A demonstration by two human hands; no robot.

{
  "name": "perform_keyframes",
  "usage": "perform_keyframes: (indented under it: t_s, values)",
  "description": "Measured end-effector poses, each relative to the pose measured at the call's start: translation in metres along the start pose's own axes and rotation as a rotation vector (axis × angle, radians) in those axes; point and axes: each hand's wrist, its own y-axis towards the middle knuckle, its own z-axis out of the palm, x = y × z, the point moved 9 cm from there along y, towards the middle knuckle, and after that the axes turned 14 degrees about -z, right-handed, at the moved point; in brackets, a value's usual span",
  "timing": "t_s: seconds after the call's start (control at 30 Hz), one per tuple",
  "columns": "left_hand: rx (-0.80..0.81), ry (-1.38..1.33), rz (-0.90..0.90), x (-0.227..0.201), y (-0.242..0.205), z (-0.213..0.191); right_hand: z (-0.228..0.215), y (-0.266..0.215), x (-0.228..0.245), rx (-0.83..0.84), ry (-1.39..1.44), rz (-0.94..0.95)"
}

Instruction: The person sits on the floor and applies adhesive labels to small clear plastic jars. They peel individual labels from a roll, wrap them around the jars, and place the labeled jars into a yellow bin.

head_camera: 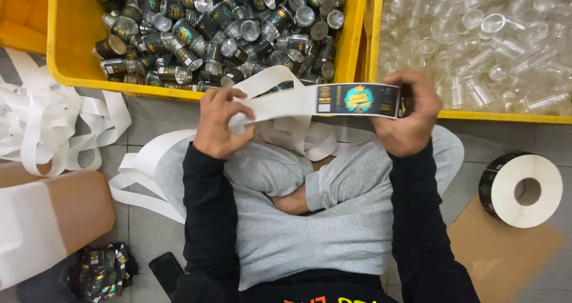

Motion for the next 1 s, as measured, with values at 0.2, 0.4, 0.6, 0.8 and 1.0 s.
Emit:
perform_keyframes:
  t_s: [0.2, 0.4, 0.6, 0.8, 1.0]
  values:
    - [-0.244, -0.095, 0.091, -0.057, 0.003, -0.027, 0.039, -0.009, -0.001, 0.197, -0.078, -0.084]
    - [-0.443, 0.076, 0.275, -0.097, -0.021, 0.028, 0.065, -0.021, 0.014, 0.264, -0.066, -0.092]
    - [-0.397, 0.084, 0.250, -0.108, -0.023, 0.054, 0.068, -0.043, -0.012, 0.305, -0.023, -0.073]
    - [-0.297, -0.038, 0.169, -0.097, -0.016, 0.052, 0.069, -0.047, -0.009, 0.328, 0.218, 0.004]
    - [-0.342, 0.111, 0.181, -0.087, -0.014, 0.065, 0.069, -0.062, -0.031, 0.315, 0.491, 0.130]
